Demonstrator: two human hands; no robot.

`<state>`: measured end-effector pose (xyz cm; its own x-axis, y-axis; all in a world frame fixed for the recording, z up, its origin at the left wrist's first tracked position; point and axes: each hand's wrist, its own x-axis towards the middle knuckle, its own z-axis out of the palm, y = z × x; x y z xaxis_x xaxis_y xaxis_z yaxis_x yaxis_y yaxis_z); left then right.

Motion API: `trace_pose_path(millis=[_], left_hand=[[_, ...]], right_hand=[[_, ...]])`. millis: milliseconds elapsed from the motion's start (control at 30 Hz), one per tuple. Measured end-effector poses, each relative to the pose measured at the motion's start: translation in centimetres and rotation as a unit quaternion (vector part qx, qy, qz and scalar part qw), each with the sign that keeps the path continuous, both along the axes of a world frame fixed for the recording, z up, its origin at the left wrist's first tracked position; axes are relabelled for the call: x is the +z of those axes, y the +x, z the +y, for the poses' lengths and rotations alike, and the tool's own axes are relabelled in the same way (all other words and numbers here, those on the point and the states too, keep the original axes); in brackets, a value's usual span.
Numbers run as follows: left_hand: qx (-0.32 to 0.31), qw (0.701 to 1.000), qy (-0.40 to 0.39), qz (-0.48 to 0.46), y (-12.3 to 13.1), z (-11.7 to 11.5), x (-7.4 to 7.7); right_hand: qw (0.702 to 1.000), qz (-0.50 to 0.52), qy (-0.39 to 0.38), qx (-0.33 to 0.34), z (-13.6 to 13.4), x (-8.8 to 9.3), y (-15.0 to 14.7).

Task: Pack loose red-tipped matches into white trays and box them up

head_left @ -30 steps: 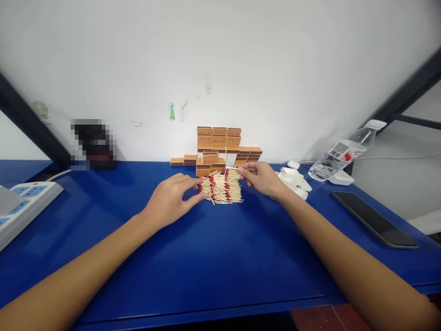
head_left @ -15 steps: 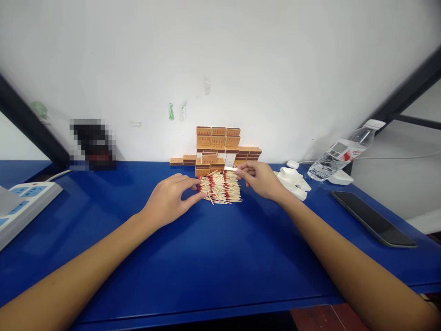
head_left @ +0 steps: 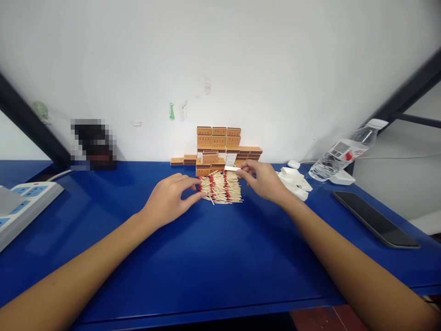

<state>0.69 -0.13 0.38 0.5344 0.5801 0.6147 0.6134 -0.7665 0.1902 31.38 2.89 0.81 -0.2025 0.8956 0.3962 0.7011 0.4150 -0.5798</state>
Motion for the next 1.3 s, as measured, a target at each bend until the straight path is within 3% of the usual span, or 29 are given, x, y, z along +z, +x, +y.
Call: trace_pose_path(millis=[1000, 1167, 1300], left_hand=[[0.01, 1.0, 0.02, -0.007, -0.2, 0.1, 0.2], [0.009, 1.0, 0.016, -0.014, -0.1, 0.1, 0.2], [0.018, 1.0, 0.013, -0.007, -0.4, 0.3, 0.2]], right_hand=[[0.993, -0.081, 0.086, -0.03, -1.0, 1.5, -0.1], [0.989, -0.086, 0.097, -0.075, -0.4, 2.6, 1.9], [0.979, -0.154, 0.041, -0.123, 0.4, 3.4, 5.2]])
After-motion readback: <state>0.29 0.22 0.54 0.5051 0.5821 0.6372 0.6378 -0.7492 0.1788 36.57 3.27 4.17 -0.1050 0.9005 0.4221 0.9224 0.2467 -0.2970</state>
